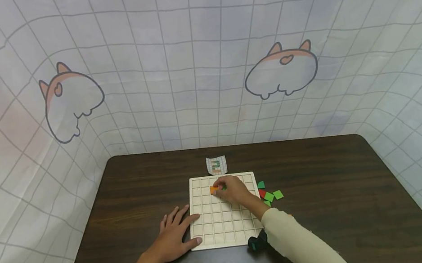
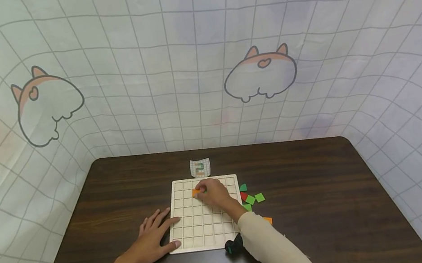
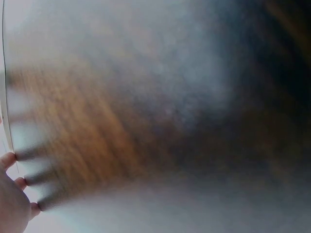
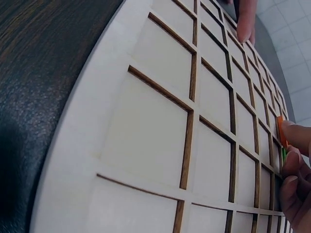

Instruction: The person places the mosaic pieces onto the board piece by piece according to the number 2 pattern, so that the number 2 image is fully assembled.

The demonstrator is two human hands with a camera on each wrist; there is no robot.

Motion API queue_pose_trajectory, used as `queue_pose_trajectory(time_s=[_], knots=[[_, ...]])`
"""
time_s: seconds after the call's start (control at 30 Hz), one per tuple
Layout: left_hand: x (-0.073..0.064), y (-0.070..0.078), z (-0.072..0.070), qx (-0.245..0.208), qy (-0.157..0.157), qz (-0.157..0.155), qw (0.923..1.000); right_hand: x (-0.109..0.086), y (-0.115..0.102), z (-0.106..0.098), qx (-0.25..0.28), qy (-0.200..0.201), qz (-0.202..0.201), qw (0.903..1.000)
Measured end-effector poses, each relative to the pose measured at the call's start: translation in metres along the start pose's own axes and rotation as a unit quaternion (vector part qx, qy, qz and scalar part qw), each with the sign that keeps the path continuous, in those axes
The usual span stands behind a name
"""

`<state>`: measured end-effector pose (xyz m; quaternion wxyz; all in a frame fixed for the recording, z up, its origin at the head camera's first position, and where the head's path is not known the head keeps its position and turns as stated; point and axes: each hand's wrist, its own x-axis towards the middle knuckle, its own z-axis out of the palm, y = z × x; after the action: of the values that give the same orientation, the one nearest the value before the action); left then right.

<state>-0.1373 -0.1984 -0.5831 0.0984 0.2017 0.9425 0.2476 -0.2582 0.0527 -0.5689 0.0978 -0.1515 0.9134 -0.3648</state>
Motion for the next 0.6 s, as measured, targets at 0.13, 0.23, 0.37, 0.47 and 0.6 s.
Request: queue_pose_trajectory(time_s=[0.13, 0.23, 0.37, 0.47, 0.6], knots=[[0.0003, 0.0003, 0.0005, 0.002, 0.001, 0.0, 1.0, -0.0005, -0.0013, -0.0006, -0.004, 0.0, 0.001, 1.0], [0.0004, 0.0005, 0.0003, 0.001, 0.001, -0.001, 1.0, -0.0008, -0.0017, -0.0009, -0.01, 0.001, 0.0, 0.9999], [0.0003, 0.0012, -0.0002, -0.001, 0.0, -0.002, 1.0, -0.0006, -0.0014, -0.0012, -0.013, 0.004, -0.003, 0.9999], [0.0005, 0.0016, 0.0001, -0.001, 0.001, -0.002, 1.0, -0.0001, -0.0008, -0.0008, -0.014, 0.008, -0.005, 0.9999], [0.0006, 0.0019, 0.0002, 0.001, 0.002, 0.001, 1.0, 0.0007, 0.0002, -0.0001, -0.013, 0.013, -0.005, 0.9998]])
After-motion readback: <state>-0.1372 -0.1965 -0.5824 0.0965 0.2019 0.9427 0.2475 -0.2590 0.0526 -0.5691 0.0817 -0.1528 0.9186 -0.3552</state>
